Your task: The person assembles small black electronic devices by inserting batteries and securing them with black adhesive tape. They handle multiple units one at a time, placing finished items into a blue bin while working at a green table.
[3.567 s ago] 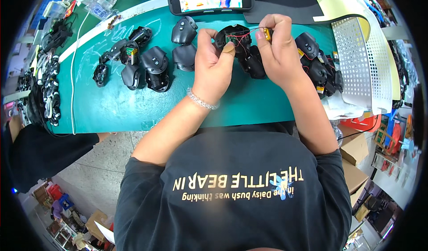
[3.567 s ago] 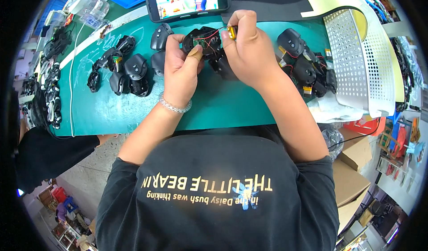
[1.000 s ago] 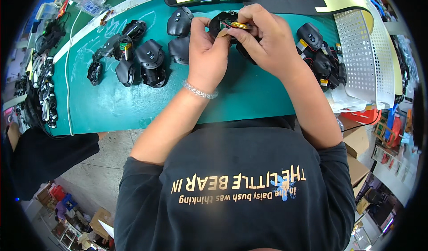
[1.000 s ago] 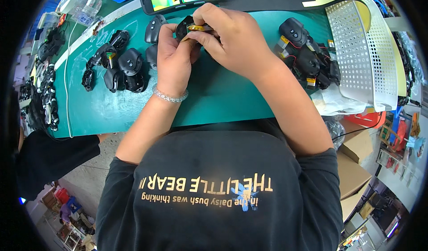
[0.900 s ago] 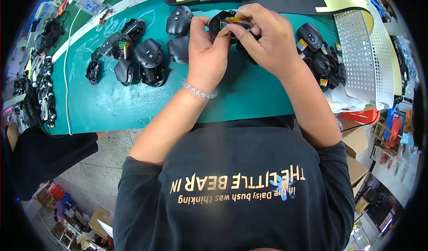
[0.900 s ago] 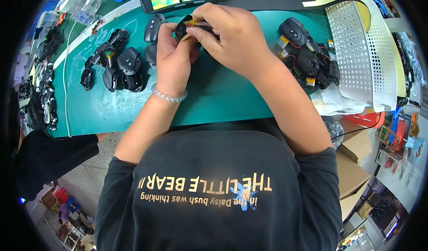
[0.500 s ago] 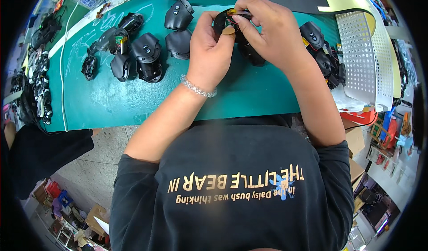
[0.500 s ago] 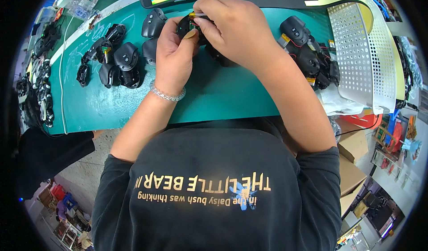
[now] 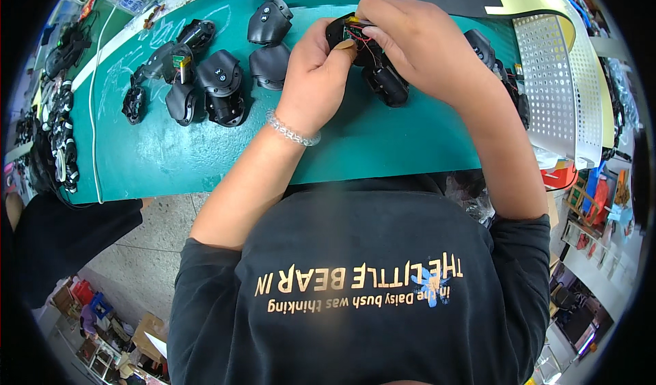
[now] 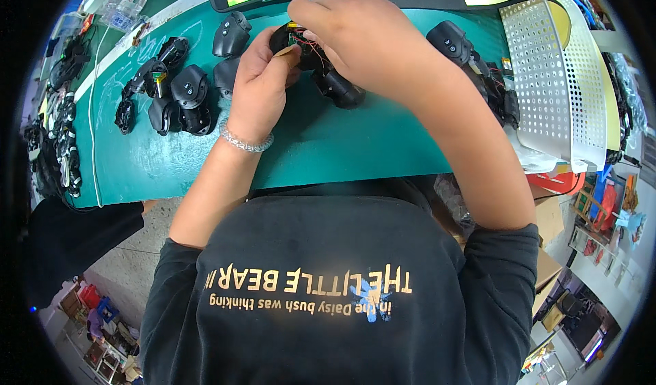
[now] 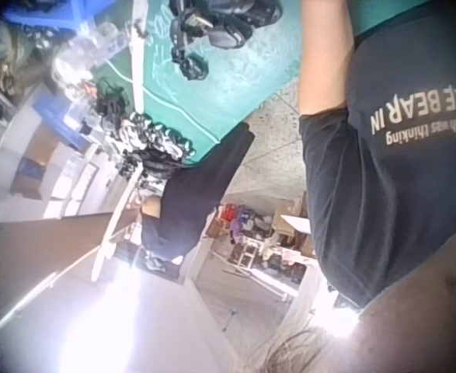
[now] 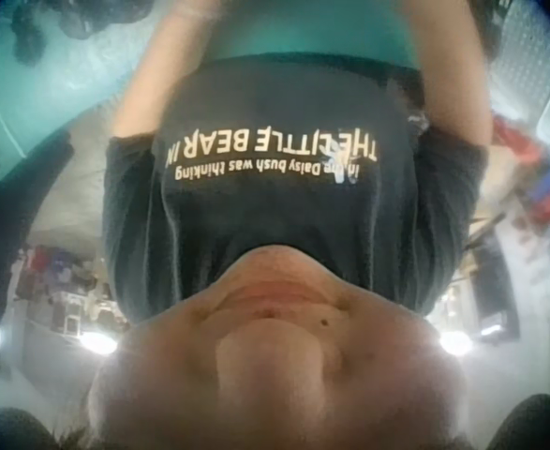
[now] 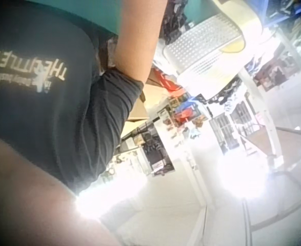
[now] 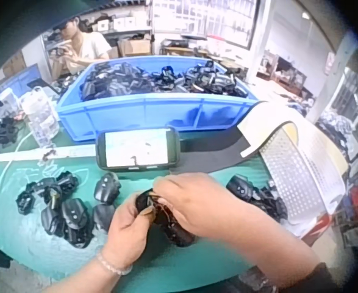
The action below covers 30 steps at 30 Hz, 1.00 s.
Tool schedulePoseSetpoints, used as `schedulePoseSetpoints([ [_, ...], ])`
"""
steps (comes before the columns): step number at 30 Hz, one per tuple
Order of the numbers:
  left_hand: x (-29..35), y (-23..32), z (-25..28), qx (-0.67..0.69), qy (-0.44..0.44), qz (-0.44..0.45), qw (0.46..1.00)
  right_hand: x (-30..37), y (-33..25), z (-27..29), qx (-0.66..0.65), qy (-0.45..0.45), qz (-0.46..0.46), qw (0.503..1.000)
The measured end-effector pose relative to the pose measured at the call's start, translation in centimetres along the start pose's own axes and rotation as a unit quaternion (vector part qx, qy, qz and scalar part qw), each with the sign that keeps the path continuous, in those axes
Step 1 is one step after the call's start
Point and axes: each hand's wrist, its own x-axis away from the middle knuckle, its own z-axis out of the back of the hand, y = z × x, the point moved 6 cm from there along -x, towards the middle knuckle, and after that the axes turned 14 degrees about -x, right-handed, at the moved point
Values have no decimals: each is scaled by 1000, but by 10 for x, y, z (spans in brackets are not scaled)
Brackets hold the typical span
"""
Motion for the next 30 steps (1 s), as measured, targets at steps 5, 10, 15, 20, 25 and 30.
schedulePoseSetpoints([
  [5, 1, 3, 0, -23, 10, -25, 999, -11, -3, 11, -59, -66, -167, 982],
  [10, 1, 3, 0, -43, 7, -29, 999, -8, -4, 15, -130, -3, -212, 968],
  [15, 1, 2, 0, -56, 14, -32, 998, -8, -9, 17, -92, 0, -168, 981],
  [20, -1, -1, -2, -52, 33, -63, 996, -8, -12, 13, -57, -29, -235, 970],
  [25, 0, 0, -3, -58, 32, -61, 996, -9, -21, 13, -20, -23, -174, 984],
  [30, 1, 5, -3, -53, 23, -53, 997, -6, -20, 9, 0, -18, -110, 994],
])
